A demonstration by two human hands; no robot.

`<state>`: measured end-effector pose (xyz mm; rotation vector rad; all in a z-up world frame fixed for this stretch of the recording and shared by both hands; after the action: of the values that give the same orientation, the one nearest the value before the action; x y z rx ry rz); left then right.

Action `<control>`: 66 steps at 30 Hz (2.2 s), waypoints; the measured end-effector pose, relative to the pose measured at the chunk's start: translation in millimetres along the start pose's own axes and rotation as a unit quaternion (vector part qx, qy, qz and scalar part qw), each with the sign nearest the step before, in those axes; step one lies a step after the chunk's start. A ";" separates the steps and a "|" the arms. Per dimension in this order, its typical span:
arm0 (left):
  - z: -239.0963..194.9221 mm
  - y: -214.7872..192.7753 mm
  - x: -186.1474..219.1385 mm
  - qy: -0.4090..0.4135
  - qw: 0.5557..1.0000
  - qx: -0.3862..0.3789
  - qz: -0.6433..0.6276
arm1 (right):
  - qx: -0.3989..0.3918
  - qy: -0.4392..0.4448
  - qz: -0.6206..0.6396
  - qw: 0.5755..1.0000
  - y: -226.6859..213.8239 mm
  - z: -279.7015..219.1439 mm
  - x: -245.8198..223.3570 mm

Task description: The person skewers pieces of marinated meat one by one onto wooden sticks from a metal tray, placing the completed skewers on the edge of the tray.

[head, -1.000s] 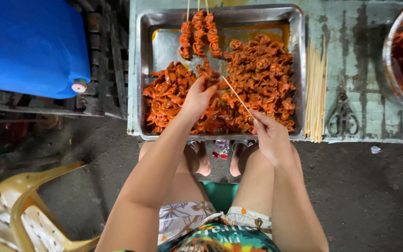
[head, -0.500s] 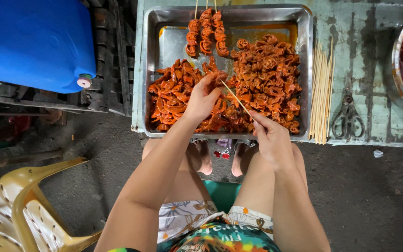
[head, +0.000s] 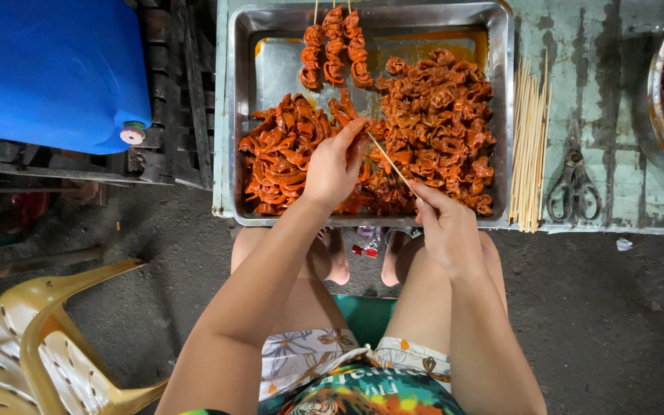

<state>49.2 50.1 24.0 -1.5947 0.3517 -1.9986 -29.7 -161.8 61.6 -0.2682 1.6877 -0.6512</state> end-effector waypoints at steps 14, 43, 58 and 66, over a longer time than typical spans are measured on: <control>-2.4 12.5 -2.4 0.127 0.989 -0.070 0.012 | 0.014 0.029 0.053 0.998 2.6 11.3 19.1; 28.4 80.3 -57.0 0.029 0.950 -0.224 0.215 | 0.081 0.018 0.032 0.996 -17.9 28.0 41.7; 52.9 44.7 -67.7 -0.297 0.889 -0.088 -0.337 | -0.008 0.015 0.025 1.000 -15.1 22.9 31.3; 48.3 34.6 -55.3 -0.251 0.909 -0.089 -0.320 | -0.010 0.004 0.031 0.999 -13.8 20.3 24.2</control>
<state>112.1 59.8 -26.4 -2.5034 -0.2346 -1.9062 -18.2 -191.0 47.3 -0.2267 1.7050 -0.5908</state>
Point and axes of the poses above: each hand's wrist, its own z-axis towards the middle knuckle, its own y-axis out of the palm, x = y × z, the point moved 2 cm from there along z, towards the middle knuckle, and after that the axes turned 15 degrees about x, right-handed, at the moved point
